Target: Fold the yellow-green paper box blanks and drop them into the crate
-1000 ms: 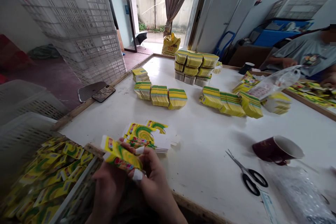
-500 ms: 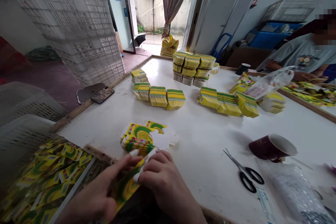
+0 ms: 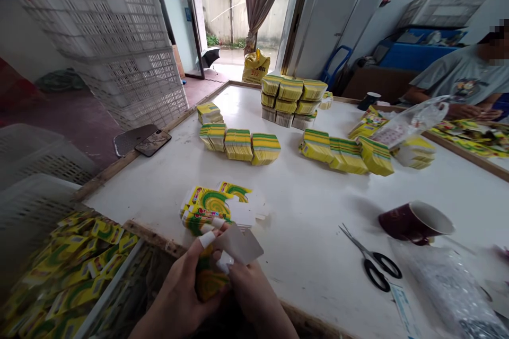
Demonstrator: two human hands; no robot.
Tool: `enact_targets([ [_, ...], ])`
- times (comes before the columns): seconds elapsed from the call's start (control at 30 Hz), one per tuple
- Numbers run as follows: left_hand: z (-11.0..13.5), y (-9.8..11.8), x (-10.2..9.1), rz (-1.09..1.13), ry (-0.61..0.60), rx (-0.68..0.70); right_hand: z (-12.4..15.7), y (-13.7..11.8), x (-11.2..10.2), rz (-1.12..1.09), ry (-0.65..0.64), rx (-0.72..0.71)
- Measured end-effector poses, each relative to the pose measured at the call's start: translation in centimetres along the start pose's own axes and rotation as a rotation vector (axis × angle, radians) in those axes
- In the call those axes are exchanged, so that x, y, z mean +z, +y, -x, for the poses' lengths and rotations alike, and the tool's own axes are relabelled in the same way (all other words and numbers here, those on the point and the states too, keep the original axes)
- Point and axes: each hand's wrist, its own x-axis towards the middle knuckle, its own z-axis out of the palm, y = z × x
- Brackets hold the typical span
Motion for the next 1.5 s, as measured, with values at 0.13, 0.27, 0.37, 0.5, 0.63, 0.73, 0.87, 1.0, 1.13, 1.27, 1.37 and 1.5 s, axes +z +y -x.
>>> enact_targets([
  [0.13,-0.5,0.1,-0.3,0.001,0.003,0.029,-0.3,-0.8,0.2,0.041,-0.068,0.010],
  [0.27,-0.6,-0.3,-0.7,0.081,-0.045,-0.047,0.3,-2.0,0.3,0.313,-0.143,-0.138],
  [0.37,-0.5,-0.4,-0.4,0.154,-0.083,-0.073,0.8,-2.2,0.7,0.606,-0.267,-0.266],
  [0.5,-0.3,-0.6,0.4,0.040,0.055,-0.121,0.6,-1.7,0.8,0.773,-0.257,-0.399],
  [0.63,-0.2,-1.2,-0.1,-0.111,0.155,-0.206,0.3,-1.8,0.0,0.815,-0.192,-0.446],
  [0.73,-0.1,-2.0,-1.0,-0.189,0.167,-0.143,0.4,-1.9,-0.2,0.916,-0.284,-0.417],
  [0.87,-0.1,-2.5,-1.4,-0.245,0.196,-0.103,0.3,-1.7,-0.1,1.003,-0.285,-0.402],
  [1.0,-0.7,-1.7,-1.7,-0.214,0.133,-0.114,-0.2,-2.9,-0.9,1.022,-0.307,-0.386],
  [1.13,-1.2,-0.7,-2.1,-0.142,0.019,-0.143,-0.7,-4.8,-1.8,0.994,-0.378,-0.363],
  [1.27,-1.0,-1.0,-1.9,-0.132,0.070,-0.178,-0.5,-3.8,-1.5,0.969,-0.330,-0.383],
  [1.37,-0.8,-1.4,-1.6,0.037,0.137,-0.256,-0.4,-1.9,-0.8,0.882,-0.204,-0.417],
  [1.5,-1.2,-2.4,-3.4,0.588,0.791,-0.435,-1.6,-1.3,-0.7,0.805,-0.027,-0.450],
])
